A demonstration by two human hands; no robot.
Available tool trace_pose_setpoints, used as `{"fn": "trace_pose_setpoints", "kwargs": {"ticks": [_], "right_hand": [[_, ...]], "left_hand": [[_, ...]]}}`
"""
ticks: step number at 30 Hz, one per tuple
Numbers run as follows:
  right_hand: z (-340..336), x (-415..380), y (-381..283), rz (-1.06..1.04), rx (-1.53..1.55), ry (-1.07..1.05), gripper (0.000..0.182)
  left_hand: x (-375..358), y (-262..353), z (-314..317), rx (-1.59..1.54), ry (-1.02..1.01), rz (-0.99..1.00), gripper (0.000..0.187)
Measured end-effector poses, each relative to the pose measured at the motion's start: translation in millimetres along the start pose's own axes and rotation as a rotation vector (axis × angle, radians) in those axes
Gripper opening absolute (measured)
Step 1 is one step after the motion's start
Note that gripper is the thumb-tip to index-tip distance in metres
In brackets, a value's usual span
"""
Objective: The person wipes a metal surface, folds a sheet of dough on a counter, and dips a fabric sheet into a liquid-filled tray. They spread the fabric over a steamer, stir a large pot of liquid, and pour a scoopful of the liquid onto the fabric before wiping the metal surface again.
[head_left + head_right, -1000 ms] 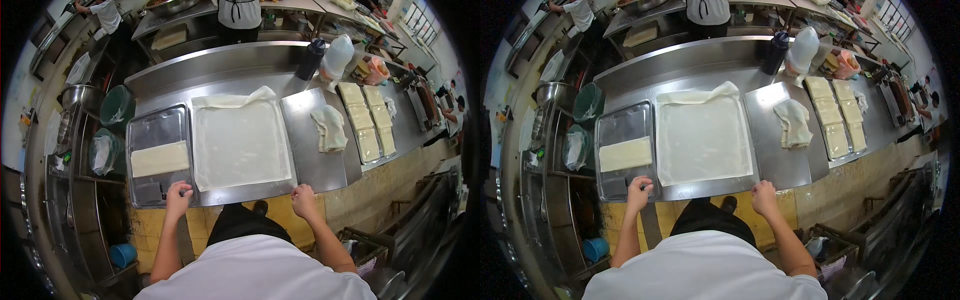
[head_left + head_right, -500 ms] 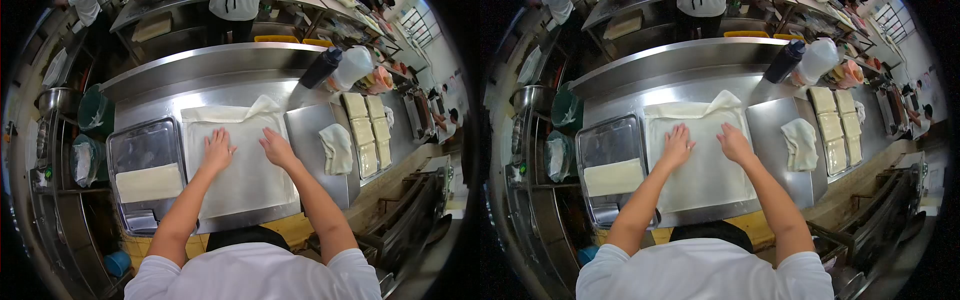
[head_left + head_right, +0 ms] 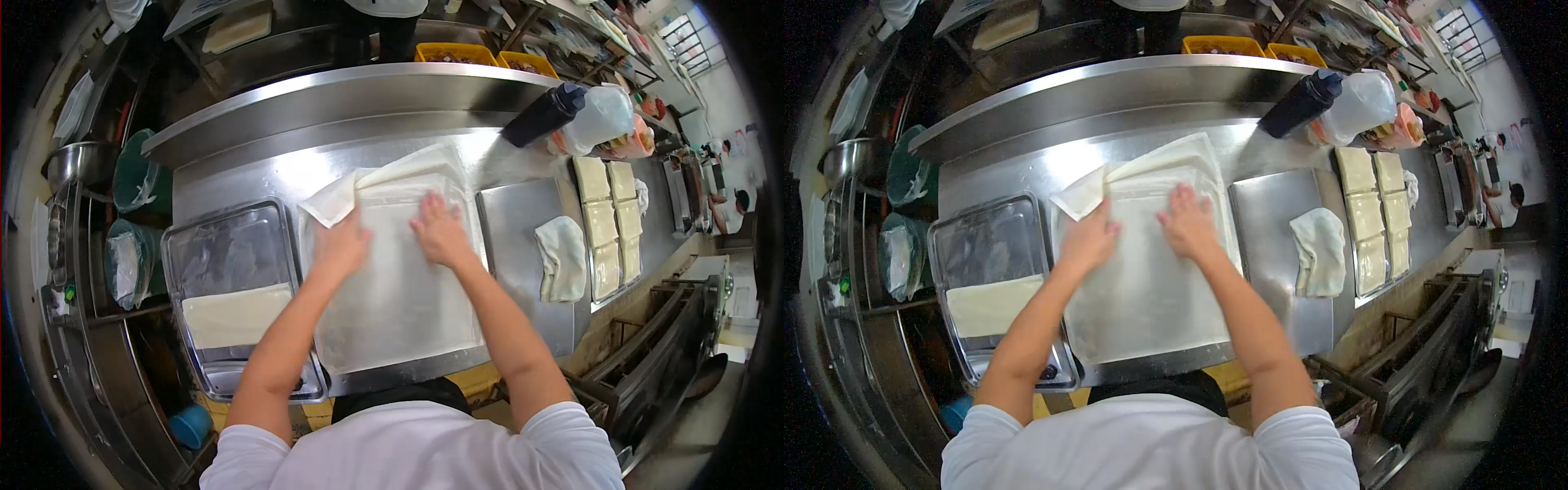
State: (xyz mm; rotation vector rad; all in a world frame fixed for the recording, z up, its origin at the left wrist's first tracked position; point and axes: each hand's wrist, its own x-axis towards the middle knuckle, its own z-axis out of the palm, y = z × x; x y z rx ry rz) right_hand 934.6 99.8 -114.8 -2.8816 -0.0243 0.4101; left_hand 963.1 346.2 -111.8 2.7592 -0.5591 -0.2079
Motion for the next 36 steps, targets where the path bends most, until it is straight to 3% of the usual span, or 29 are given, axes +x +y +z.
{"fn": "trace_pose_setpoints", "kwargs": {"ticks": [1, 3, 7, 9, 12, 13, 16, 18, 19, 22, 25, 29, 32, 36], "right_hand": [[6, -3, 25, 0.027, -0.091, 0.087, 0.07], [-22, -10, 53, 0.095, -0.2, 0.013, 0.067], [-77, 10, 53, 0.064, -0.205, 0.078, 0.054], [-78, 38, 58, 0.037, -0.019, 0.245, 0.048], [-63, 79, 65, -0.033, 0.01, 0.402, 0.046], [-58, 89, 64, -0.063, -0.023, 0.444, 0.046], [-47, 99, 61, -0.027, -0.168, 0.328, 0.035], [-46, 97, 63, -0.018, -0.187, 0.315, 0.025], [-47, 94, 65, -0.014, -0.197, 0.306, 0.021], [-48, 67, 68, -0.057, -0.025, 0.585, 0.008], [-54, 19, 74, -0.095, 0.072, 0.679, 0.005], [-35, -52, 81, -0.042, 0.061, 0.571, 0.006], [-14, -87, 86, -0.114, 0.086, 0.453, 0.003], [-33, -97, 56, -0.035, 0.149, 0.492, 0.018]], "left_hand": [[-7, -12, -20, 0.169, 0.049, 0.007, 0.058], [-16, -43, -37, 0.294, -0.025, -0.104, 0.053], [-8, -65, -71, 0.151, 0.062, -0.106, 0.049], [9, -64, -88, 0.003, 0.068, -0.147, 0.05], [33, -76, -63, 0.081, 0.291, -0.061, 0.045], [38, -76, -52, 0.192, 0.346, -0.091, 0.035], [44, -85, -40, 0.081, 0.181, -0.225, 0.025], [43, -89, -37, 0.03, 0.217, -0.22, 0.016], [40, -91, -36, 0.003, 0.233, -0.218, 0.012], [25, -91, -38, -0.126, 0.442, -0.134, 0.007], [-14, -68, -63, -0.154, 0.509, -0.052, 0.008], [-78, -45, -59, -0.135, 0.423, -0.001, 0.012], [-108, -36, -39, -0.102, 0.331, 0.028, 0.012], [-115, -33, -32, -0.073, 0.282, 0.029, 0.01]]}}
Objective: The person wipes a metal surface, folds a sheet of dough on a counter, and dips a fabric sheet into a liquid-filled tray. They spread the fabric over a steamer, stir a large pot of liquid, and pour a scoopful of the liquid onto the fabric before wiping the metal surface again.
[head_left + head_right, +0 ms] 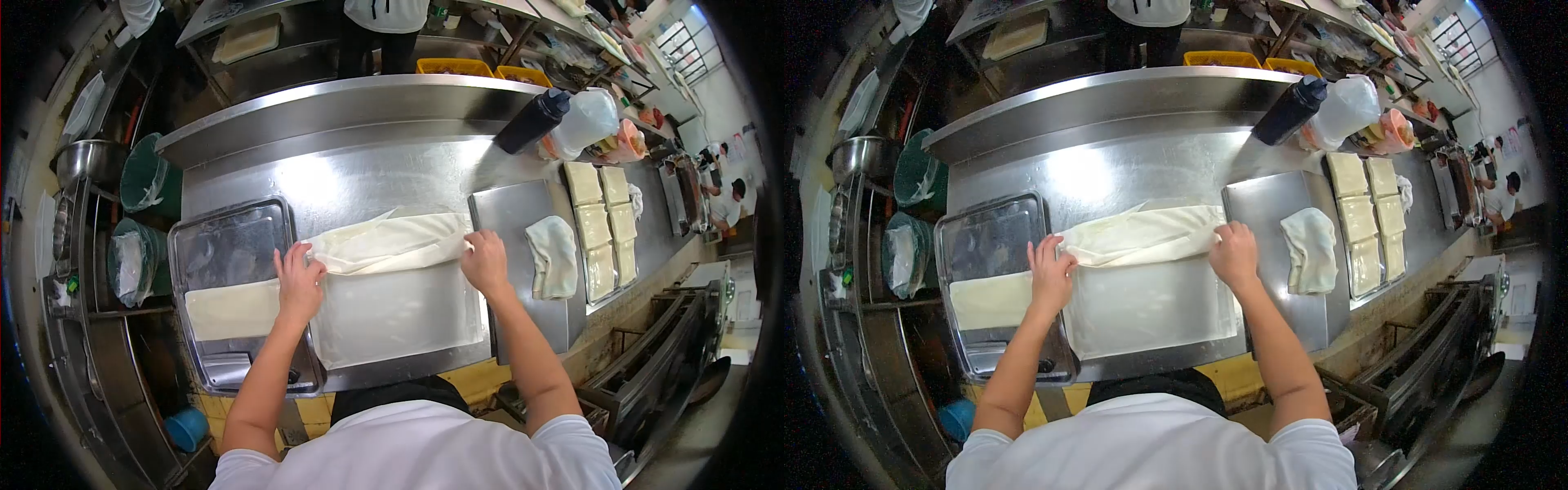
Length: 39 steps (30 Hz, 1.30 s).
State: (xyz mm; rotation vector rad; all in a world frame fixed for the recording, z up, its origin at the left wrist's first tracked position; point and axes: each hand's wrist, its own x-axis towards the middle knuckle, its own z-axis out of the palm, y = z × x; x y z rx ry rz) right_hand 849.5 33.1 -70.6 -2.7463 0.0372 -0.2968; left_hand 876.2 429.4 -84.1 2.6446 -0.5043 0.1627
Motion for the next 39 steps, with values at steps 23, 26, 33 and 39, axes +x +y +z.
{"fn": "trace_pose_setpoints", "kwargs": {"ticks": [23, 26, 33, 39], "right_hand": [[144, 168, -189, -0.285, -0.313, -0.285, 0.098], [149, 176, -193, -0.082, -0.03, -0.153, 0.098], [56, 51, -166, -0.402, 0.062, -0.36, 0.108], [56, 26, -69, -0.12, -0.292, -0.247, 0.064]], "left_hand": [[-3, -8, 10, -0.086, 0.01, -0.043, 0.016], [-2, -10, 7, -0.089, 0.02, -0.035, 0.013], [18, -10, 1, -0.156, 0.137, -0.069, 0.011], [31, 0, -17, -0.172, 0.164, -0.033, 0.008]]}}
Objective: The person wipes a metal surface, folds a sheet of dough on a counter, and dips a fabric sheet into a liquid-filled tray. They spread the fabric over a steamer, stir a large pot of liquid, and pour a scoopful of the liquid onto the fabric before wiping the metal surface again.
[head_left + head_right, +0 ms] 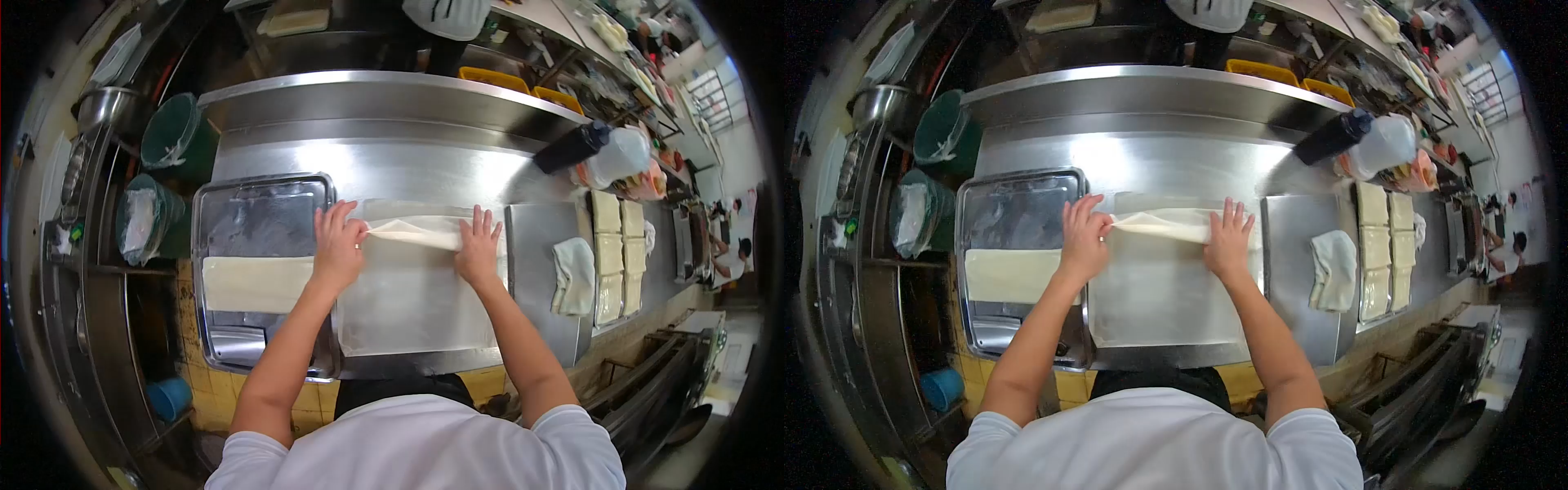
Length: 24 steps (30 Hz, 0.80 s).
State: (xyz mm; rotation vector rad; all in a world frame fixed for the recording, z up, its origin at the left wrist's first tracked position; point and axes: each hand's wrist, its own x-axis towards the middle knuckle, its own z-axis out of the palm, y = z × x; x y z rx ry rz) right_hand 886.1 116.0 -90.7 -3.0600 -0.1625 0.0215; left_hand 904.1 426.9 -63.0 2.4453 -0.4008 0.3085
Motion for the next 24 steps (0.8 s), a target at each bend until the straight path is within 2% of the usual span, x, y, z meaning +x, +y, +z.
{"fn": "trace_pose_setpoints", "kwargs": {"ticks": [1, 2, 4, 6, 9, 11, 13, 15, 19, 20, 24], "right_hand": [[0, 0, 13, 0.035, -0.041, 0.026, 0.053], [1, -5, 23, 0.013, 0.058, 0.156, 0.032], [-11, -26, 30, -0.012, 0.081, 0.18, 0.035], [-20, -55, 35, -0.051, 0.124, 0.245, 0.033], [-31, -130, 34, -0.104, 0.178, 0.206, 0.032], [-36, -188, 30, -0.109, 0.233, 0.11, 0.031], [-21, -246, 23, -0.109, 0.224, -0.008, 0.044], [-32, -286, 6, -0.09, 0.277, -0.028, 0.049], [-44, -321, -9, -0.086, 0.465, 0.043, 0.059], [-47, -326, -11, -0.069, 0.453, 0.123, 0.052], [-68, -339, -19, 0.051, 0.638, 0.266, 0.042]], "left_hand": [[-1, 3, -3, 0.005, 0.005, 0.02, 0.007], [-4, 7, -7, 0.003, -0.005, 0.02, 0.007], [-20, 18, -14, -0.001, -0.03, 0.02, 0.007], [-43, 28, -26, -0.028, -0.178, 0.018, 0.007], [-90, 47, -46, -0.068, -0.38, 0.047, 0.007], [-130, 62, -56, 0.045, -0.565, 0.038, 0.009], [-160, 81, -63, 0.146, -0.711, -0.015, 0.014], [-182, 106, -68, 0.229, -0.823, -0.104, 0.021], [-198, 137, -50, 0.037, -0.562, -0.035, 0.026], [-199, 147, -45, -0.004, -0.541, 0.01, 0.026], [-191, 200, -33, -0.15, -0.503, 0.195, 0.023]]}}
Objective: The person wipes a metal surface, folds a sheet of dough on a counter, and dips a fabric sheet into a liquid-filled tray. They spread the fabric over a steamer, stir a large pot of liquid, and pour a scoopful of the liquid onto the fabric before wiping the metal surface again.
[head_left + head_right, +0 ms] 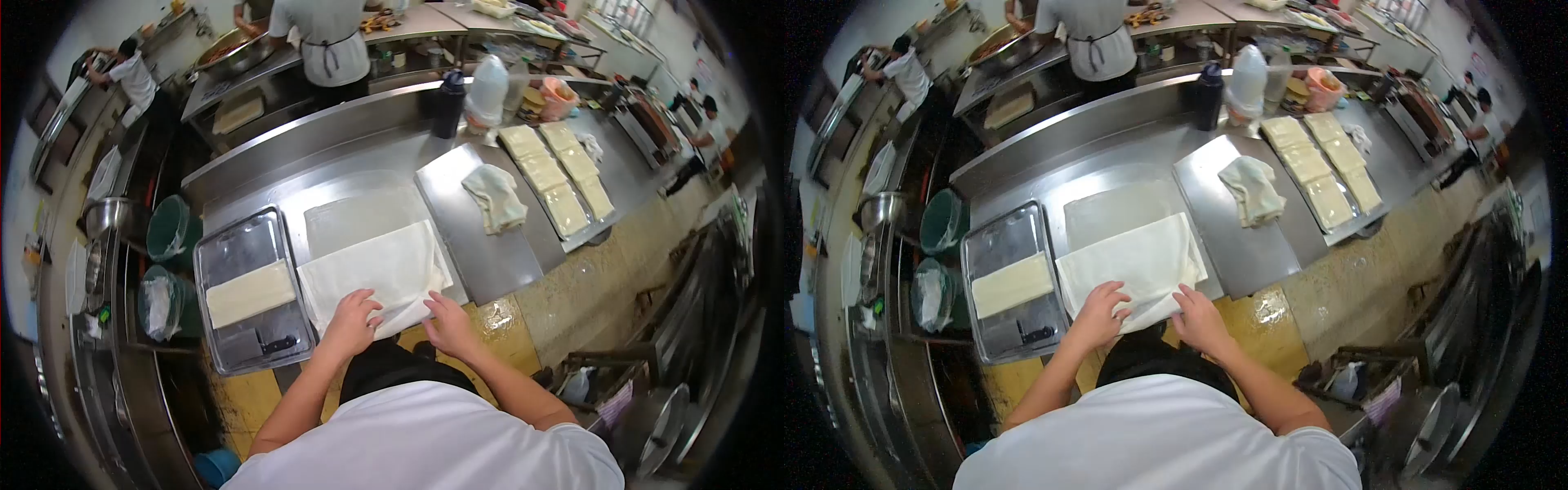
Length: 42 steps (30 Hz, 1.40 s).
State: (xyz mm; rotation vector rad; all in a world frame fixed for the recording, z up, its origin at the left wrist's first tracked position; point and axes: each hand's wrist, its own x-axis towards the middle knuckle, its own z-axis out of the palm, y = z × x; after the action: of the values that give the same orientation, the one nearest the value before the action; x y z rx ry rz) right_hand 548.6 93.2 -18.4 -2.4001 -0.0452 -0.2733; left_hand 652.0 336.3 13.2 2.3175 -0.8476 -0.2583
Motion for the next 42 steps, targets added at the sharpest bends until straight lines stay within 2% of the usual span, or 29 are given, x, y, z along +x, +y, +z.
{"fn": "trace_pose_setpoints", "kwargs": {"ticks": [5, 8, 12, 15, 19, 24, 26, 31, 36, 39, 42], "right_hand": [[-25, -33, -27, 0.163, -0.043, 0.088, 0.034], [-16, -73, -33, 0.228, -0.097, 0.235, 0.031], [14, -139, -62, 0.505, -0.097, 0.339, 0.03], [46, -179, -106, 0.753, -0.079, 0.383, 0.029], [87, -223, -168, 0.891, -0.013, 0.471, 0.029], [106, -277, -228, 1.071, -0.032, 0.538, 0.032], [116, -322, -268, 1.193, -0.026, 0.689, 0.034], [149, -404, -326, 1.315, -0.176, 0.966, 0.032], [199, -504, -414, 1.494, -0.17, 1.256, 0.033], [243, -573, -471, 1.744, -0.141, 1.337, 0.033], [285, -634, -537, 1.917, -0.286, 1.556, 0.032]], "left_hand": [[8, 29, 9, -0.067, -0.114, 0.229, 0.023], [1, 30, 16, -0.097, -0.216, 0.349, 0.022], [-22, 22, 19, -0.08, -0.414, 0.525, 0.021], [-41, 18, 20, -0.096, -0.53, 0.63, 0.02], [-72, 18, 37, -0.122, -0.694, 0.776, 0.02], [-115, 55, 52, -0.161, -0.875, 0.924, 0.02], [-151, 81, 63, -0.147, -0.988, 1.028, 0.019], [-226, 122, 84, -0.098, -1.157, 1.191, 0.018], [-338, 163, 110, -0.069, -1.305, 1.4, 0.016], [-420, 183, 131, -0.129, -1.38, 1.526, 0.015], [-510, 195, 151, -0.175, -1.475, 1.636, 0.015]]}}
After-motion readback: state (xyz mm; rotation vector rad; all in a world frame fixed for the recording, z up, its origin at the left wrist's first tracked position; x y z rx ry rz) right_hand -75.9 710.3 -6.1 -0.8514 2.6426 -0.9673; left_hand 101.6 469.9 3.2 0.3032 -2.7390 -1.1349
